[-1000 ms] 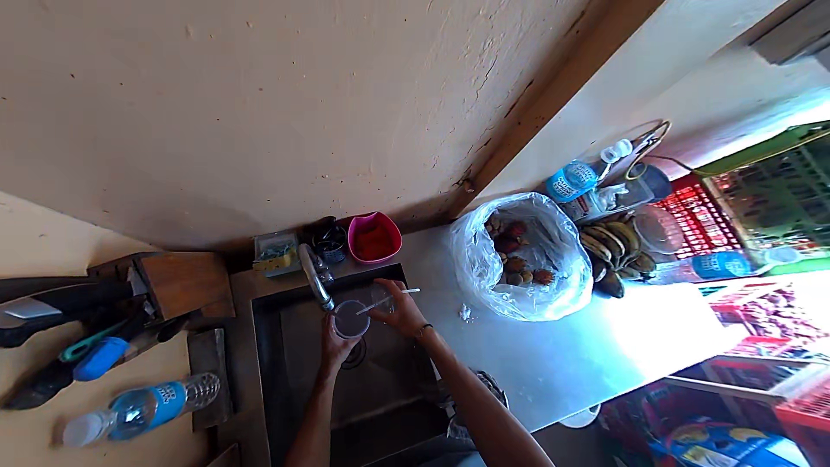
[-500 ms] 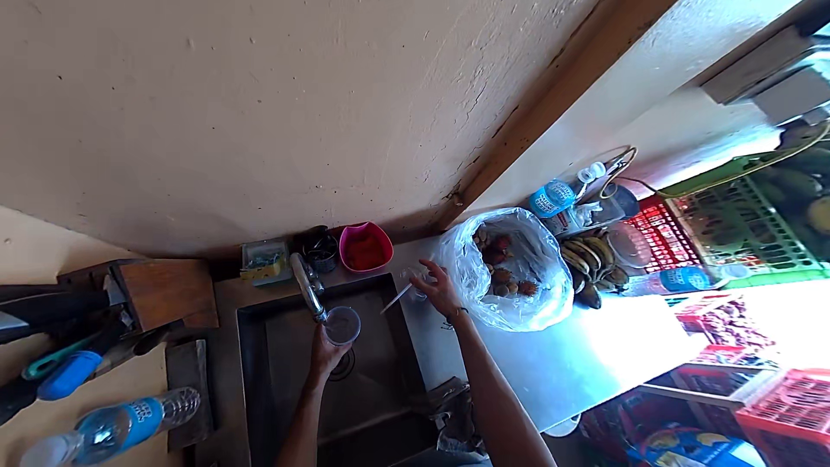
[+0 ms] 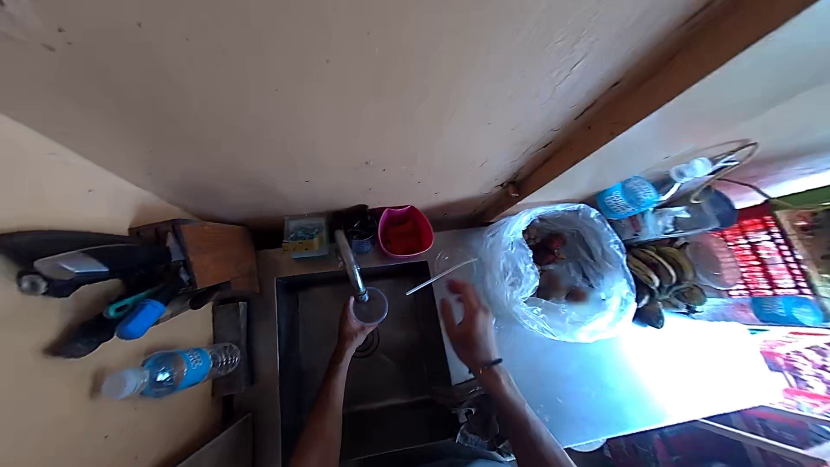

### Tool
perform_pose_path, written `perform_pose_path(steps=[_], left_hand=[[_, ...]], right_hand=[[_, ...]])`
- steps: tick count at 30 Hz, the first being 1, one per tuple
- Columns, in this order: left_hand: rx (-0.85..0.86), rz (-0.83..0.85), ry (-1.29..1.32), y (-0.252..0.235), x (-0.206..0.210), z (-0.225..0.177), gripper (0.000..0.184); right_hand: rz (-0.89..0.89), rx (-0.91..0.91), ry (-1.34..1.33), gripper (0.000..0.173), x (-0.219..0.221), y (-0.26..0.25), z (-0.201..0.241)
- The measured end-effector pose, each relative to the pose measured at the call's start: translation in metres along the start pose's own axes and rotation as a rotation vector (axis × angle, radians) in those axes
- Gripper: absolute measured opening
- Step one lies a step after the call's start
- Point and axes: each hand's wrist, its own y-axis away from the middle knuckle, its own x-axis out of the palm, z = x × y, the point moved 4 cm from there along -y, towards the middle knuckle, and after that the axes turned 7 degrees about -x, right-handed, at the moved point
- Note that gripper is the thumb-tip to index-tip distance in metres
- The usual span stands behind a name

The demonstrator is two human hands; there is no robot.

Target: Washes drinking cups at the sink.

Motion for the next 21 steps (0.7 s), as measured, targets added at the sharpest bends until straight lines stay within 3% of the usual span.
perform_pose_path(steps=[2,4,6,7,9,13,17,21], left_hand=[[-0.013,0.016,0.067,0.0,0.004,-0.004,0.107],[-0.025,0.051,0.165,0.001,0.007,-0.013,0.105],[-0.027,0.095,0.191,0.007,0.005,-0.022,0.104],[-0.023,0.124,0.18,0.011,0.005,-0.023,0.105],[-0.072,0.188,0.108,0.021,0.0,-0.01,0.109],[-0.257,0.28,-0.131,0.044,-0.026,0.032,0.089],[-0.514,0.202,-0.007,0.089,-0.044,0.056,0.06],[-0.582,0.098,0.158,0.111,-0.052,0.058,0.045]], right_hand=[[0.296,-0.081,-0.117,0.041,0.049,0.004,0.009],[0.479,-0.078,-0.248,0.076,0.108,-0.008,-0.003],[0.416,-0.082,-0.492,0.115,0.159,-0.023,-0.015],[0.349,-0.063,-0.586,0.123,0.178,-0.028,-0.018],[0.292,-0.032,-0.623,0.119,0.2,-0.031,-0.026],[0.33,0.009,-0.638,0.11,0.216,-0.045,-0.039],[0.458,-0.102,-0.66,0.111,0.232,-0.056,-0.036],[0.591,-0.092,-0.587,0.111,0.24,-0.057,-0.033]])
